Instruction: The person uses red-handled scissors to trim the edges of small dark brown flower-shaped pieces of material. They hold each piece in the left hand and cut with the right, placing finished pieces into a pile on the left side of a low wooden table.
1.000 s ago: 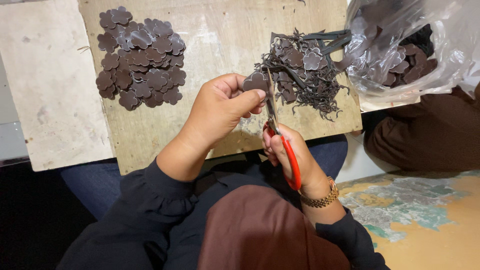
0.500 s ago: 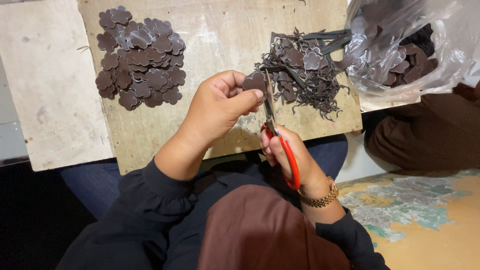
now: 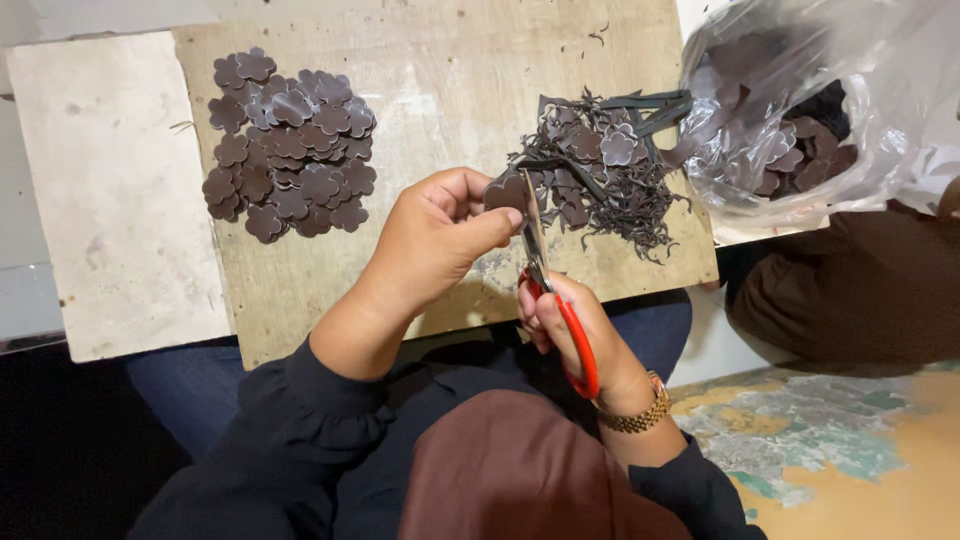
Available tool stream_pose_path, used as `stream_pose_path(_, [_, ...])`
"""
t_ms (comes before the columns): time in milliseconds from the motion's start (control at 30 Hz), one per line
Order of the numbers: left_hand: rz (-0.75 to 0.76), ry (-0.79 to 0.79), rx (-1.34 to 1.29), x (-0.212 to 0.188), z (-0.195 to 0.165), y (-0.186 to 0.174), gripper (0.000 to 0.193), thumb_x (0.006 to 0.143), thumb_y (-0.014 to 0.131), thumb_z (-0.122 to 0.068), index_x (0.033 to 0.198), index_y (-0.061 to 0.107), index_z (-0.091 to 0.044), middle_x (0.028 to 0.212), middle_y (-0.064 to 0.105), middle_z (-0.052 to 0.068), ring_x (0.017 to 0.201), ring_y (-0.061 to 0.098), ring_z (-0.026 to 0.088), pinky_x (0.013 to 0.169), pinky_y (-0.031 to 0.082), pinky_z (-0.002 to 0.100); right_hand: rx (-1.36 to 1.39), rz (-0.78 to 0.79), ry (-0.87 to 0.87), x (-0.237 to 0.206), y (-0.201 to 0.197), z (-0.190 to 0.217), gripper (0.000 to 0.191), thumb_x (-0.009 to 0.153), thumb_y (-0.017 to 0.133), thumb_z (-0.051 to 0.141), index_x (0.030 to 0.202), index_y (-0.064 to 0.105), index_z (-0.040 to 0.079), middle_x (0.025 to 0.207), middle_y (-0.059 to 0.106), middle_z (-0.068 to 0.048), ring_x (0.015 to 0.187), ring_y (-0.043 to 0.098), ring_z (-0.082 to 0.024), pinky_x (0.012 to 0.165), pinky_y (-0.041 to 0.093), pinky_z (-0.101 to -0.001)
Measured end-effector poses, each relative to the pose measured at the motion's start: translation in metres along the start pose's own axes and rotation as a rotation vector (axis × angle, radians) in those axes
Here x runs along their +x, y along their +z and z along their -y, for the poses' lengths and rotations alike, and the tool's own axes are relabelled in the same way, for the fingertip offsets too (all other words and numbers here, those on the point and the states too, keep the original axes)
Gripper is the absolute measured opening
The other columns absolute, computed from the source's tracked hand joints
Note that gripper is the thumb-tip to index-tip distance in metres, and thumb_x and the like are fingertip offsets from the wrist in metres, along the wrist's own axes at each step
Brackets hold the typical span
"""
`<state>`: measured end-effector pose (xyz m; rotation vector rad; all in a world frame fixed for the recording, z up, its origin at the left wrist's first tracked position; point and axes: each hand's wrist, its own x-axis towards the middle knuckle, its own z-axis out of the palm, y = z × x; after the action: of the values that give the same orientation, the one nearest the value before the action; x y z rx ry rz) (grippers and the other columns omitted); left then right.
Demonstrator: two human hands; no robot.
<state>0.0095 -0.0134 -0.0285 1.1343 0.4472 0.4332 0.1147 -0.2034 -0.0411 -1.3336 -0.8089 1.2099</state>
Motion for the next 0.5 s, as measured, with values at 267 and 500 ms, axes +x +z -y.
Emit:
stream_pose_path(267, [-0.006, -0.016, -0.024, -0.0001, 0.001, -0.0024, 0.015, 0.091, 0.074, -0.005, 0.103, 0.068, 0.001, 0.091, 0.072, 0.002, 0.078, 0.065, 0.006, 0.072, 0.054, 0.021, 0.049, 0.001, 0.042, -0.0023, -0.0009, -0.0039, 0.057, 0.098, 0.056, 0.064, 0.091, 0.051, 0.008, 0.077, 0.045, 0.003, 0.063, 0.041, -0.007, 0.055, 0.037, -0.0225])
stream_pose_path(500, [-0.012, -0.009, 0.013, -0.0011, -0.0022, -0.0024, 0.016, 0.09, 0.075, -0.004, 0.103, 0.068, 0.0, 0.09, 0.071, 0.0, 0.077, 0.062, 0.003, 0.07, 0.052, 0.019, -0.045, 0.012, 0.068, -0.0017, -0.0006, 0.0017, 0.055, 0.098, 0.055, 0.063, 0.097, 0.054, 0.008, 0.074, 0.047, 0.003, 0.064, 0.043, -0.007, 0.058, 0.039, -0.0218])
